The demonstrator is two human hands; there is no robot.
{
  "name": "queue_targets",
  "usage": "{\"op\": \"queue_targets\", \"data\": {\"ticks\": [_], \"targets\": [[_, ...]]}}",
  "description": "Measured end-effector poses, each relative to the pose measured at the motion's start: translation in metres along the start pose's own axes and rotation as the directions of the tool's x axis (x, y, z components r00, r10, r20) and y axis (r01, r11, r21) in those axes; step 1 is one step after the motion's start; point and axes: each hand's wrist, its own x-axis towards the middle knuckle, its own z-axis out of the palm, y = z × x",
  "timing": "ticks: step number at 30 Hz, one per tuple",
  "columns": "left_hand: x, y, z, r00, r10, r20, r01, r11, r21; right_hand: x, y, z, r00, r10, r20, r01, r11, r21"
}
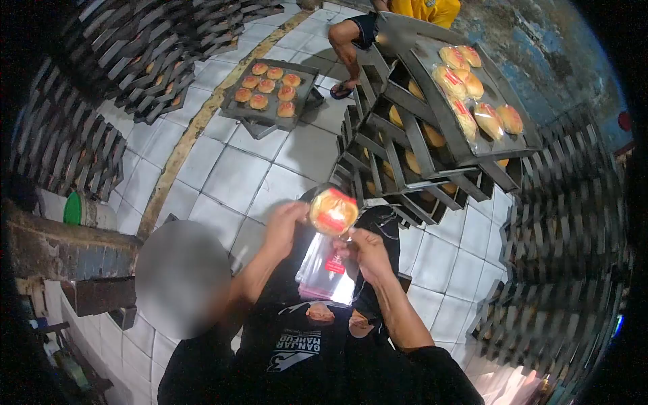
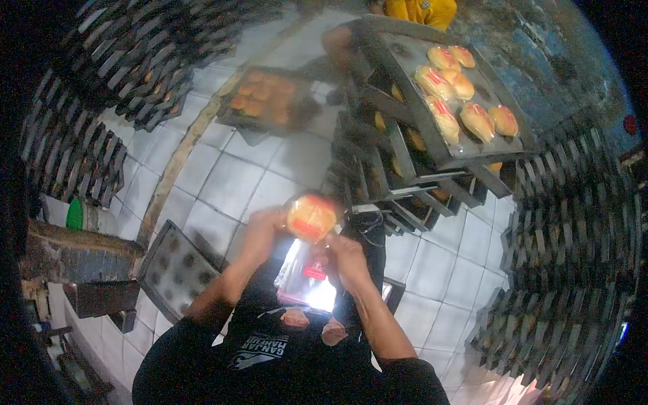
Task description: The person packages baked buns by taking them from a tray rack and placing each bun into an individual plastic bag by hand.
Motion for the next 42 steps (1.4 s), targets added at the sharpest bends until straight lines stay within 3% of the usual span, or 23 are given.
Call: {"op": "queue_targets", "data": {"ticks": [2, 5, 8, 11, 13, 15, 17, 18, 20, 23, 24, 25, 26, 27, 28, 30, 31, 32, 33, 35, 37, 39, 42], "targets": [[0.016, 0.011, 0.017, 0.989, 0.075, 0.131, -0.042, 0.971, -0.234, -0.012, -0.027, 0.009, 0.988, -0.157, 0.001, 0.156, 0.981, 0.118], [0.015, 0.073, 0.082, 0.910, 0.274, 0.310, -0.094, 0.866, -0.491, -0.024, -0.108, 0.009, 0.693, -0.720, -0.035, 0.620, 0.619, -0.482], [0.022, 0.068, 0.096, 0.887, 0.301, 0.349, -0.262, 0.952, -0.155, -0.037, -0.218, 0.030, 0.254, -0.964, 0.077, 0.570, 0.085, -0.817], [0.000, 0.031, 0.070, 0.877, 0.181, 0.444, -0.402, 0.782, 0.476, -0.009, -0.283, 0.022, 0.095, -0.931, 0.352, 0.363, -0.297, -0.883], [-0.024, 0.009, 0.055, 0.761, 0.363, 0.538, -0.649, 0.397, 0.649, -0.018, -0.276, 0.039, 0.143, -0.907, 0.395, 0.194, -0.366, -0.910], [-0.050, 0.007, 0.043, 0.697, 0.392, 0.600, -0.670, 0.058, 0.740, -0.029, -0.227, 0.041, 0.338, -0.825, 0.452, 0.450, -0.280, -0.848], [-0.055, -0.001, 0.029, 0.681, 0.379, 0.626, -0.649, -0.082, 0.756, -0.035, -0.161, 0.030, 0.528, -0.656, 0.539, 0.602, -0.159, -0.783], [-0.053, 0.003, 0.027, 0.625, 0.374, 0.685, -0.712, -0.085, 0.697, -0.038, -0.124, 0.019, 0.706, -0.487, 0.514, 0.585, -0.009, -0.811], [-0.051, 0.013, 0.020, 0.501, 0.333, 0.799, -0.830, -0.077, 0.553, -0.042, -0.075, 0.006, 0.640, -0.425, 0.640, 0.609, -0.228, -0.760], [-0.052, 0.006, 0.022, 0.351, 0.355, 0.866, -0.914, -0.072, 0.400, -0.060, -0.055, -0.019, 0.838, -0.240, 0.490, 0.406, -0.327, -0.854], [-0.066, 0.016, 0.033, 0.549, 0.350, 0.759, -0.835, 0.261, 0.484, -0.073, -0.065, -0.025, 0.827, -0.248, 0.504, 0.449, -0.247, -0.859], [-0.071, 0.025, 0.041, 0.694, 0.086, 0.715, -0.628, 0.559, 0.542, -0.089, -0.073, -0.029, 0.742, -0.344, 0.575, 0.538, -0.205, -0.817], [-0.077, 0.033, 0.049, 0.775, -0.185, 0.604, -0.308, 0.724, 0.617, -0.100, -0.079, -0.038, 0.857, -0.244, 0.454, 0.506, 0.239, -0.828], [-0.065, 0.037, 0.042, 0.659, -0.426, 0.620, -0.294, 0.613, 0.734, -0.102, -0.087, -0.050, 0.918, -0.114, 0.380, 0.365, 0.619, -0.695], [-0.063, 0.028, 0.038, 0.663, -0.296, 0.688, -0.333, 0.707, 0.624, -0.100, -0.092, -0.058, 0.931, 0.030, 0.363, 0.148, 0.881, -0.450], [-0.050, 0.035, 0.038, 0.819, -0.278, 0.502, -0.033, 0.851, 0.524, -0.098, -0.095, -0.059, 0.956, -0.154, 0.251, 0.270, 0.120, -0.955], [-0.043, 0.039, 0.041, 0.878, -0.291, 0.380, 0.114, 0.898, 0.424, -0.093, -0.100, -0.061, 0.928, -0.244, 0.283, 0.188, -0.349, -0.918], [-0.032, 0.041, 0.041, 0.936, -0.152, 0.318, 0.063, 0.960, 0.274, -0.087, -0.123, -0.070, 0.908, -0.291, 0.301, 0.229, -0.257, -0.939], [-0.021, 0.045, 0.039, 0.971, -0.021, 0.238, -0.011, 0.991, 0.133, -0.090, -0.164, -0.058, 0.863, -0.410, 0.297, 0.359, 0.083, -0.930], [-0.009, 0.057, 0.038, 0.986, -0.028, 0.166, 0.029, 1.000, -0.003, -0.079, -0.255, -0.052, 0.803, -0.571, 0.169, 0.441, 0.381, -0.812], [-0.003, 0.040, 0.032, 0.991, -0.044, 0.128, 0.061, 0.989, -0.131, -0.040, -0.344, -0.033, 0.645, -0.742, 0.183, 0.437, 0.161, -0.885], [-0.001, 0.005, 0.027, 0.997, -0.029, 0.078, 0.038, 0.993, -0.115, 0.034, -0.407, -0.057, 0.652, -0.745, 0.143, 0.438, 0.215, -0.873], [-0.007, -0.013, 0.030, 0.997, -0.052, 0.064, 0.058, 0.994, -0.097, 0.148, -0.472, -0.136, 0.748, -0.663, -0.026, -0.037, -0.003, -0.999]]}}
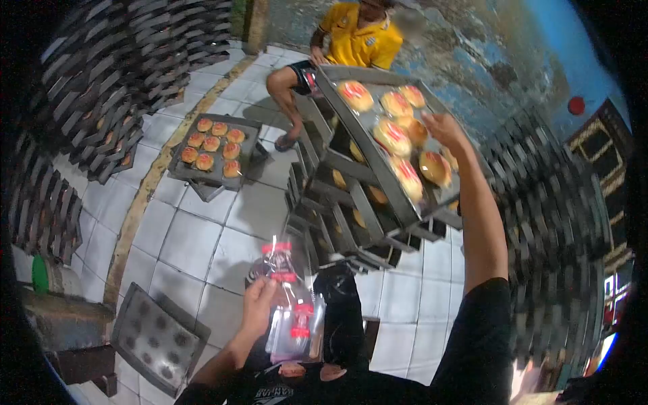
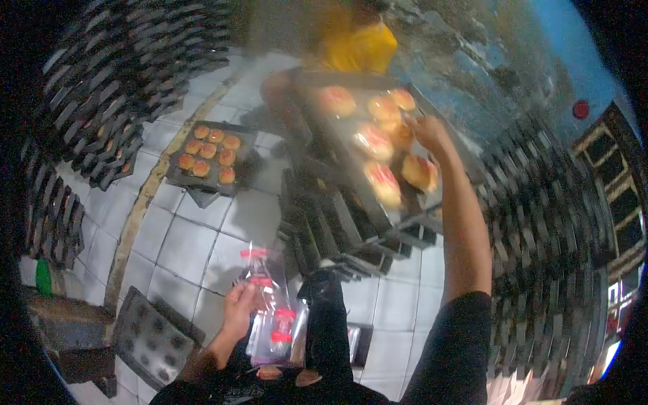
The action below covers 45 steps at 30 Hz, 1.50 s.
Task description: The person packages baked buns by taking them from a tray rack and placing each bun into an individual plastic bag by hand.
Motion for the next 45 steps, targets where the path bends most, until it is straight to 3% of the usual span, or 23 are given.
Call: {"op": "queue_targets", "data": {"ticks": [1, 2, 5, 9, 11, 12, 13, 14, 15, 19, 22, 25, 26, 27, 31, 33, 35, 36, 39, 40, 43, 44, 45], "targets": [[0.004, 0.003, -0.001, 1.000, 0.019, 0.012, -0.019, 0.999, -0.028, 0.022, 0.001, 0.011, 0.996, 0.088, -0.022, -0.090, 0.981, -0.173], [0.007, 0.009, 0.003, 1.000, 0.015, 0.008, -0.015, 0.999, -0.037, 0.043, 0.021, 0.026, 0.995, 0.093, -0.024, -0.095, 0.987, -0.129], [0.002, 0.021, 0.009, 1.000, -0.015, -0.017, 0.014, 0.999, -0.046, 0.031, -0.018, 0.010, 0.978, 0.206, 0.043, -0.206, 0.978, 0.010], [0.011, 0.014, 0.011, 0.999, 0.018, -0.036, -0.018, 1.000, -0.015, 0.001, -0.030, 0.023, 0.991, -0.103, 0.081, 0.059, 0.902, 0.427], [0.011, 0.037, 0.032, 0.993, 0.031, -0.116, -0.033, 0.999, -0.021, -0.018, -0.040, 0.013, 0.995, -0.101, 0.026, 0.081, 0.905, 0.418], [0.016, 0.038, 0.026, 0.996, 0.049, -0.076, -0.049, 0.999, 0.001, -0.028, -0.055, 0.009, 0.993, -0.113, 0.014, 0.097, 0.904, 0.417], [0.021, 0.039, 0.019, 0.997, 0.068, -0.037, -0.067, 0.998, 0.022, -0.045, -0.079, 0.002, 0.986, -0.064, -0.156, 0.120, 0.916, 0.382], [0.027, 0.060, 0.029, 1.000, 0.008, -0.028, -0.012, 0.985, -0.174, -0.069, -0.100, -0.011, 0.983, -0.069, -0.169, 0.149, 0.838, 0.525], [0.035, 0.065, 0.025, 0.999, 0.001, -0.041, -0.011, 0.969, -0.247, -0.107, -0.126, -0.018, 0.967, -0.124, -0.221, 0.248, 0.647, 0.721], [0.086, 0.067, 0.011, 0.992, -0.048, -0.115, -0.007, 0.901, -0.434, -0.247, -0.180, 0.024, 0.969, -0.202, -0.144, 0.191, 0.239, 0.952], [0.108, 0.060, 0.011, 0.999, -0.038, -0.007, 0.030, 0.886, -0.463, -0.341, -0.192, 0.111, 0.919, -0.347, -0.189, 0.374, 0.610, 0.698], [0.078, 0.077, 0.057, 0.994, 0.101, -0.048, -0.107, 0.983, -0.148, -0.385, -0.178, 0.170, 0.788, -0.553, -0.271, 0.612, 0.659, 0.436], [0.077, 0.074, 0.062, 0.997, -0.022, 0.074, 0.054, 0.882, -0.468, -0.379, -0.160, 0.187, 0.751, -0.558, -0.353, 0.657, 0.680, 0.326], [0.066, 0.080, 0.076, 0.988, -0.131, 0.076, 0.152, 0.869, -0.471, -0.372, -0.156, 0.185, 0.704, -0.570, -0.425, 0.688, 0.695, 0.208], [0.036, 0.075, 0.087, 0.963, -0.184, 0.196, 0.255, 0.859, -0.445, -0.380, -0.173, 0.165, 0.679, -0.566, -0.467, 0.680, 0.726, 0.108], [0.028, 0.072, 0.078, 0.944, -0.145, 0.297, 0.263, 0.872, -0.412, -0.394, -0.187, 0.166, 0.775, -0.544, -0.322, 0.607, 0.782, 0.141], [0.037, 0.070, 0.039, 0.913, -0.045, 0.405, 0.200, 0.915, -0.349, -0.408, -0.192, 0.197, 0.787, -0.590, -0.181, 0.617, 0.745, 0.254], [0.045, 0.063, 0.013, 0.860, -0.060, 0.506, 0.297, 0.866, -0.402, -0.423, -0.199, 0.206, 0.801, -0.593, -0.082, 0.589, 0.755, 0.289], [0.001, 0.051, 0.061, 1.000, -0.006, -0.010, 0.003, 0.961, -0.277, -0.409, -0.188, 0.246, 0.817, -0.571, -0.074, 0.575, 0.803, 0.157], [-0.012, 0.040, 0.072, 0.992, 0.122, -0.035, -0.127, 0.971, -0.202, -0.402, -0.187, 0.235, 0.807, -0.585, -0.084, 0.590, 0.795, 0.138], [0.005, 0.080, 0.053, 0.969, 0.104, 0.226, 0.030, 0.854, -0.519, -0.395, -0.201, 0.195, 0.796, -0.605, 0.023, 0.571, 0.763, 0.303], [0.032, 0.071, 0.029, 0.910, 0.126, 0.394, 0.123, 0.826, -0.549, -0.393, -0.198, 0.201, 0.787, -0.616, 0.040, 0.570, 0.750, 0.335], [0.033, 0.062, 0.041, 0.964, 0.111, 0.240, 0.031, 0.853, -0.520, -0.389, -0.195, 0.208, 0.803, -0.594, 0.054, 0.565, 0.786, 0.251]]}}
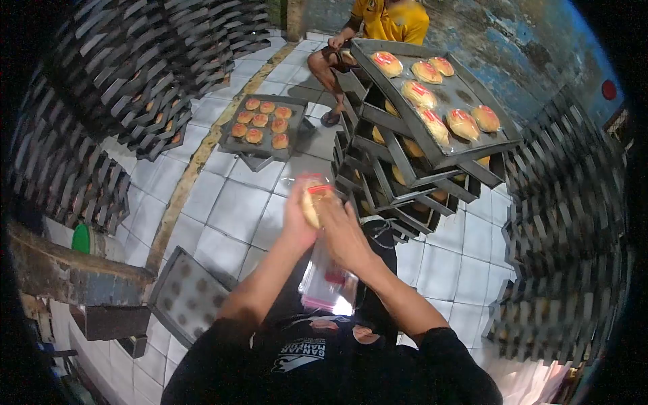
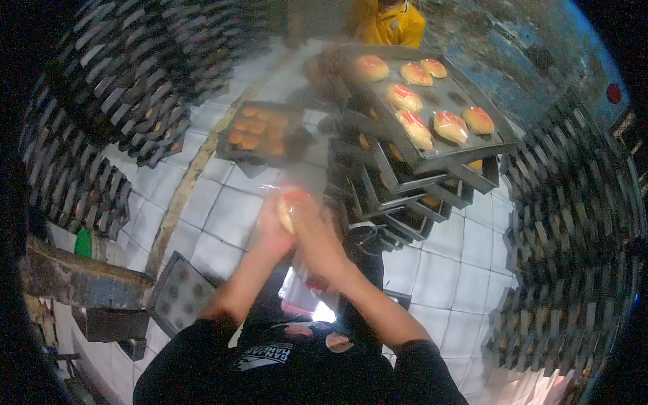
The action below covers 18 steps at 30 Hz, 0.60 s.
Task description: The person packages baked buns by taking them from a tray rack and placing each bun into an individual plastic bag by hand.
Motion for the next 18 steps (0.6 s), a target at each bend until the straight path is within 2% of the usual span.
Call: {"op": "queue_targets", "data": {"ticks": [2, 3, 6, 7, 10, 11, 14, 15, 18], "targets": [[0.010, -0.034, 0.018, 0.945, 0.177, -0.275, -0.137, 0.978, 0.157, 0.011, 0.014, 0.006, 0.999, 0.045, 0.007, -0.043, 0.984, -0.174], [0.010, -0.029, 0.017, 0.961, 0.150, -0.231, -0.128, 0.986, 0.110, 0.014, 0.008, -0.011, 0.999, 0.027, -0.027, -0.028, 0.998, -0.053], [0.008, -0.019, 0.016, 0.994, 0.064, -0.090, -0.068, 0.997, -0.033, 0.018, 0.002, -0.034, 0.997, -0.046, 0.059, 0.040, 0.994, 0.099], [0.002, -0.021, 0.023, 0.986, 0.102, -0.129, -0.092, 0.993, 0.076, 0.019, -0.001, -0.036, 0.994, -0.107, 0.016, 0.107, 0.994, -0.010], [0.003, -0.046, 0.021, 0.963, 0.178, -0.203, -0.164, 0.983, 0.084, 0.025, 0.012, -0.023, 0.996, -0.063, 0.061, 0.075, 0.973, -0.219], [0.012, -0.050, 0.006, 0.940, 0.210, -0.269, -0.178, 0.974, 0.140, 0.027, 0.011, -0.024, 0.993, -0.112, 0.023, 0.115, 0.972, -0.204], [0.004, -0.016, 0.016, 0.984, 0.133, -0.122, -0.131, 0.991, 0.025, 0.016, -0.002, -0.044, 0.979, -0.173, -0.111, 0.185, 0.977, 0.107], [0.007, -0.010, 0.013, 0.982, 0.105, -0.160, -0.102, 0.994, 0.028, 0.013, -0.006, -0.045, 0.972, -0.159, -0.176, 0.193, 0.961, 0.199], [0.002, -0.010, 0.023, 0.967, -0.092, -0.239, 0.071, 0.993, -0.094, -0.001, -0.008, -0.026, 0.999, 0.014, -0.040, 0.009, 0.851, 0.525]]}}
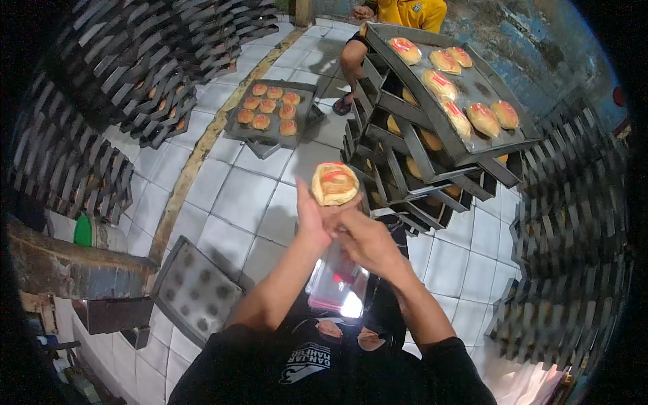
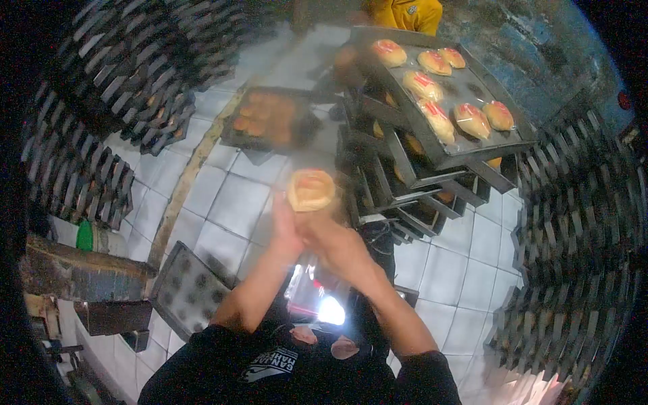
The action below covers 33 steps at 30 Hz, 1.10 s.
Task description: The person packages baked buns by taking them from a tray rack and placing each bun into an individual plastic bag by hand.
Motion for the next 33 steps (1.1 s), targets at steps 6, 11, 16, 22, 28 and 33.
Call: {"op": "queue_targets", "data": {"ticks": [6, 11, 16, 22, 28, 33], "targets": [[0.023, 0.018, -0.019, 0.958, 0.233, 0.168, -0.273, 0.921, 0.279, -0.027, -0.027, 0.004, 0.860, -0.189, 0.473, -0.238, 0.672, 0.702], [0.020, 0.016, -0.036, 0.988, 0.113, 0.105, -0.120, 0.991, 0.059, -0.003, 0.011, 0.017, 0.985, 0.173, -0.025, -0.155, 0.929, 0.335], [-0.001, 0.008, -0.030, 0.907, 0.393, 0.151, -0.392, 0.657, 0.644, -0.031, -0.023, 0.001, 0.888, -0.059, 0.456, -0.219, 0.818, 0.532], [0.030, 0.018, -0.068, 0.977, 0.207, 0.041, -0.205, 0.978, -0.048, -0.011, -0.002, 0.016, 0.971, 0.235, -0.037, -0.213, 0.929, 0.303], [0.020, 0.011, -0.066, 0.929, 0.325, 0.177, -0.368, 0.758, 0.539, -0.049, 0.023, 0.009, 0.904, -0.075, 0.420, -0.247, 0.712, 0.658], [-0.056, 0.023, -0.019, 0.987, -0.044, 0.152, 0.048, 0.999, -0.022, -0.023, -0.001, -0.001, 0.933, -0.133, -0.333, -0.010, 0.919, -0.394]]}}
